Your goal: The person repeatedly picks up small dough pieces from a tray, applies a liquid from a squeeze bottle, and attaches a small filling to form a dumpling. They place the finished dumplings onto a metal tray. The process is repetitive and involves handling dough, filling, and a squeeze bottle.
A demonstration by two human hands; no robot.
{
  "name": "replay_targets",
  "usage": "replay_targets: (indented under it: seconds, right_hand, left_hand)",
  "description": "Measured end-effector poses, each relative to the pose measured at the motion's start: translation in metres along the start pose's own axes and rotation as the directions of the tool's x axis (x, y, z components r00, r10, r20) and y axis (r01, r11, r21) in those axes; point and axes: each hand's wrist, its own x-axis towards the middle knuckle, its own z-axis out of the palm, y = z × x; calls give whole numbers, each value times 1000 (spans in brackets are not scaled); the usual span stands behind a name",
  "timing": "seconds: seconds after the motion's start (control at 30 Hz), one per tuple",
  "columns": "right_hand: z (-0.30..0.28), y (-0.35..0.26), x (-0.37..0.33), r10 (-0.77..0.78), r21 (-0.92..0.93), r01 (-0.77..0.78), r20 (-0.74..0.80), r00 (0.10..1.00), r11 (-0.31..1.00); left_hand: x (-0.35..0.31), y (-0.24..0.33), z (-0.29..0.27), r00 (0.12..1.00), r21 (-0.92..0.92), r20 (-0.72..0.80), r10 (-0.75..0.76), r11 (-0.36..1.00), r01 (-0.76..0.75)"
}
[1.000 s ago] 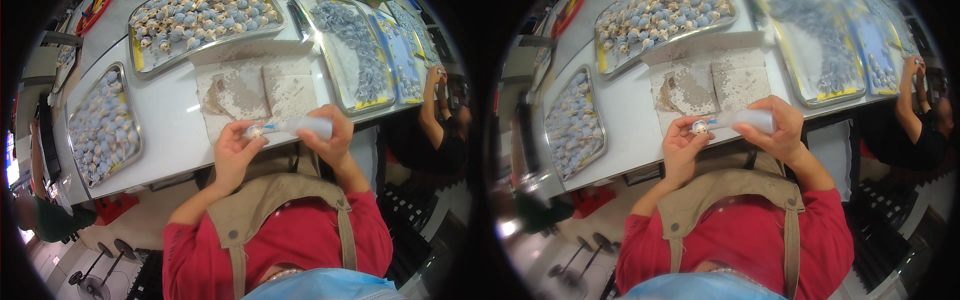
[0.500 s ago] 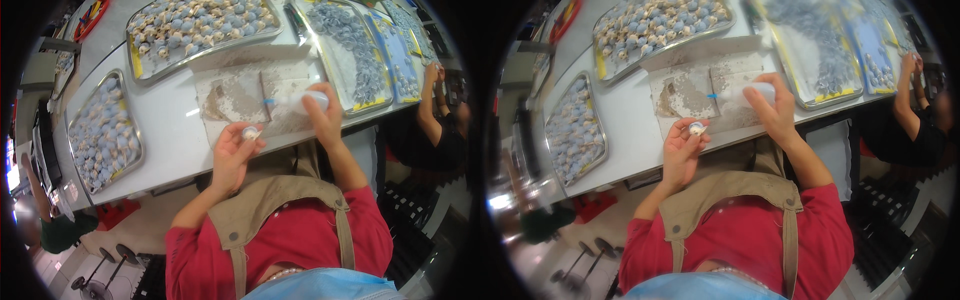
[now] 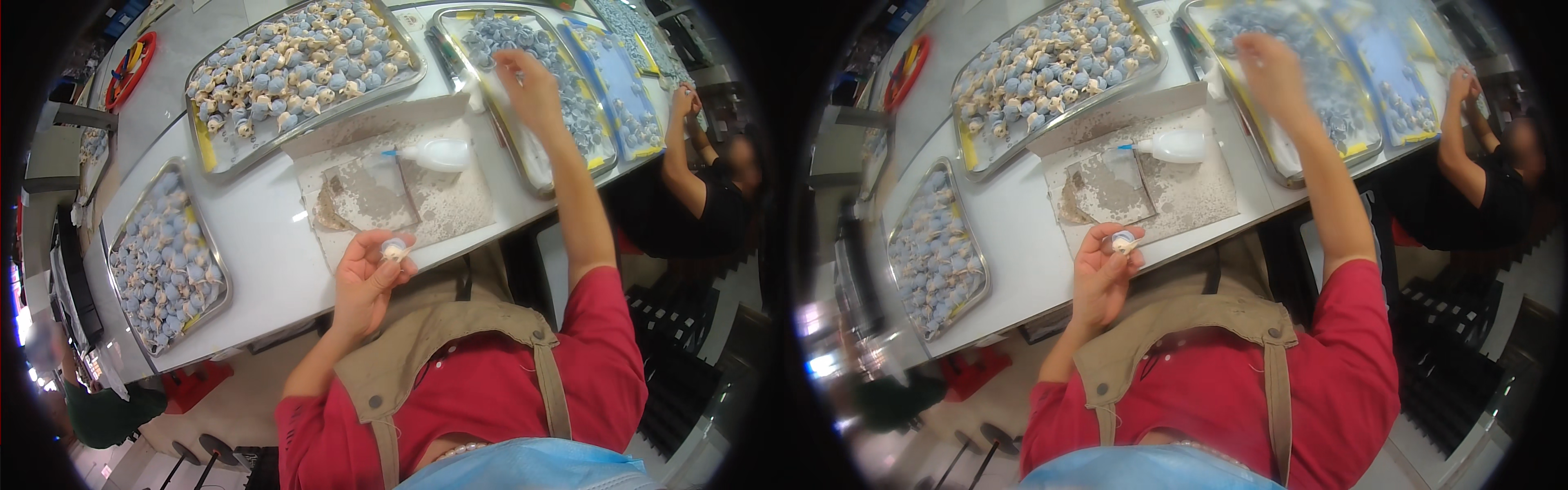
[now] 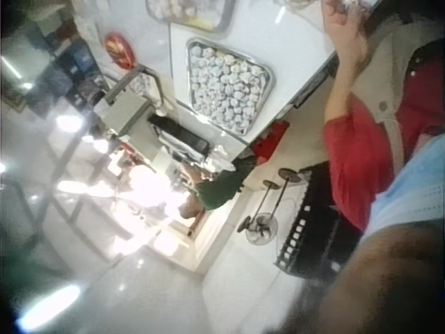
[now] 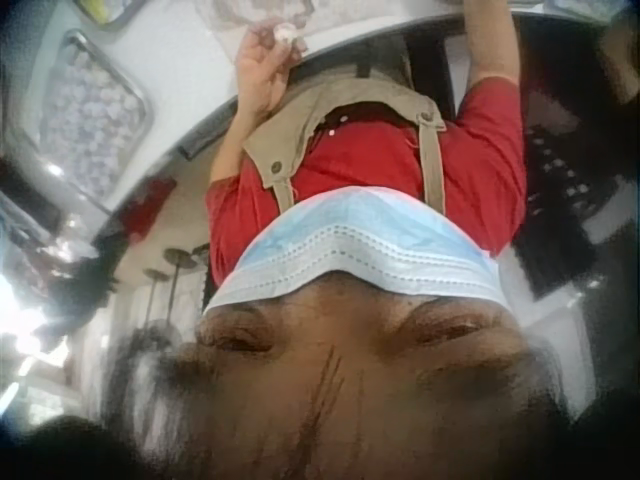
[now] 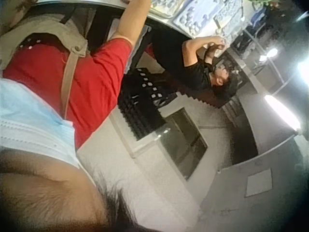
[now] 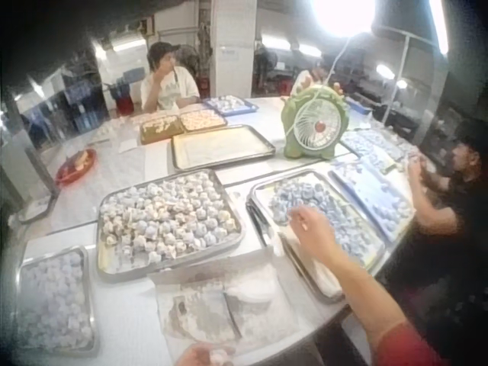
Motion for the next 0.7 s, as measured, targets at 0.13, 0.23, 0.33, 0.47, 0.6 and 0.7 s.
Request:
replay_targets:
  seconds: [0.13,0.23,0.33,0.47,0.6,0.7]
  right_hand:
    - [10,24,28,-221,-160,236,108,969,959]
    - [5,18,28,-110,-202,174,292,950,964]
    - [-13,14,17,-48,-235,141,364,930,962]
    - [-25,24,-2,-209,-122,224,125,970,967]
    - [-35,8,-19,-27,44,26,18,999,999]
    - [-34,-26,-41,-71,165,86,-95,993,983]
  left_hand:
    - [0,-3,7,1000,13,-2,-13,1000,13]
    - [-2,-2,9,1000,30,-20,-4,1000,5]
    - [-3,-2,10,999,58,-35,26,998,-24]
    - [2,-4,16,1000,77,-27,0,997,2]
    - [7,-7,28,998,104,-60,-21,994,27]
    - [10,-10,32,995,171,-99,0,985,17]
